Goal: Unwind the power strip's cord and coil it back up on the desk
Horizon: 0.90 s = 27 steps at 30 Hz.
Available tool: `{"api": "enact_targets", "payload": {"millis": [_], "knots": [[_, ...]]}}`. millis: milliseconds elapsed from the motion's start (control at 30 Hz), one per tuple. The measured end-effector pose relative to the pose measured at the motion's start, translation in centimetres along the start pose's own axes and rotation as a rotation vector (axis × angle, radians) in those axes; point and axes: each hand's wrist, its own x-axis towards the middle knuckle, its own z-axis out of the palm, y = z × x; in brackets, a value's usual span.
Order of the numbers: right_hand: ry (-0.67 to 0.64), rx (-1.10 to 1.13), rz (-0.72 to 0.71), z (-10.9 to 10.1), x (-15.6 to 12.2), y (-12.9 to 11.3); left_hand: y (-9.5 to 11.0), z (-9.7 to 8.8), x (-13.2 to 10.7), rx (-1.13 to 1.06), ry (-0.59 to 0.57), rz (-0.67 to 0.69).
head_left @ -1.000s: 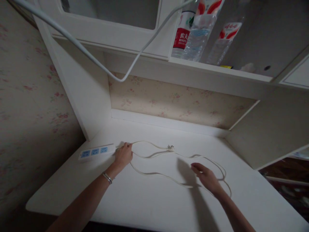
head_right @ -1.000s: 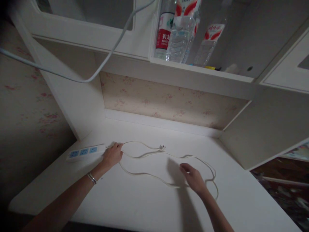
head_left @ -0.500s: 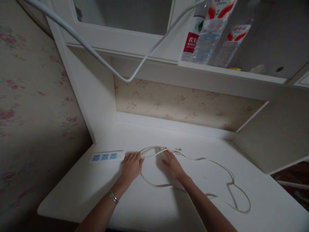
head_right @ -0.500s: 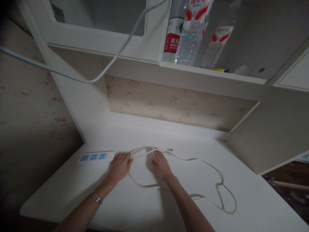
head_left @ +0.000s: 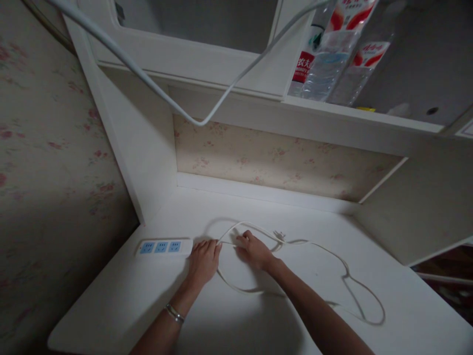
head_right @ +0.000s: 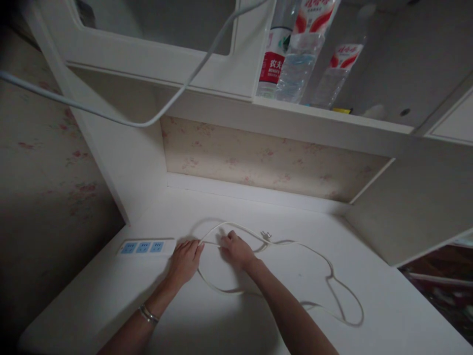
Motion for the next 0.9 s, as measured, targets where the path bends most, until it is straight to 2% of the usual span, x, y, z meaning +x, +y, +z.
{"api": "enact_targets", "payload": {"millis": [100,267,333,467,567,633,767,833,900], "knots": [[-0.065,0.008,0.045,-0.6,-0.9,0.0,0.0,0.1,0.1,-0.001,0.002,-0.023],[-0.162,0.121,0.017,-1.8,-3.7,-1.4,0.2,0.0,0.3,0.021,-0.012,-0.059],[-0.256,0.322,0.047,-2.4,-5.1,-2.0,0.3,-0.1,0.3,0.045,-0.021,-0.063],[-0.546,0.769,0.130,-3.7,-7.5,-1.9,0.5,-0.3,0.4,0.086,-0.058,-0.075],[-0.641,0.724,0.176,-4.5,-8.9,-0.6,0.5,-0.4,0.3,0.115,-0.070,-0.087],[-0.589,0.529,0.214,-5.2,-10.0,0.5,0.5,-0.4,0.2,0.127,-0.076,-0.092],[-0.178,0.151,0.160,-7.3,-12.3,1.9,0.5,-0.3,0.2,0.123,-0.098,-0.124],[-0.022,0.137,0.148,-8.6,-13.2,2.5,0.5,-0.4,0.3,0.106,-0.120,-0.126],[0.034,0.200,0.170,-9.5,-13.6,3.3,0.6,-0.5,0.3,0.072,-0.146,-0.097]]}}
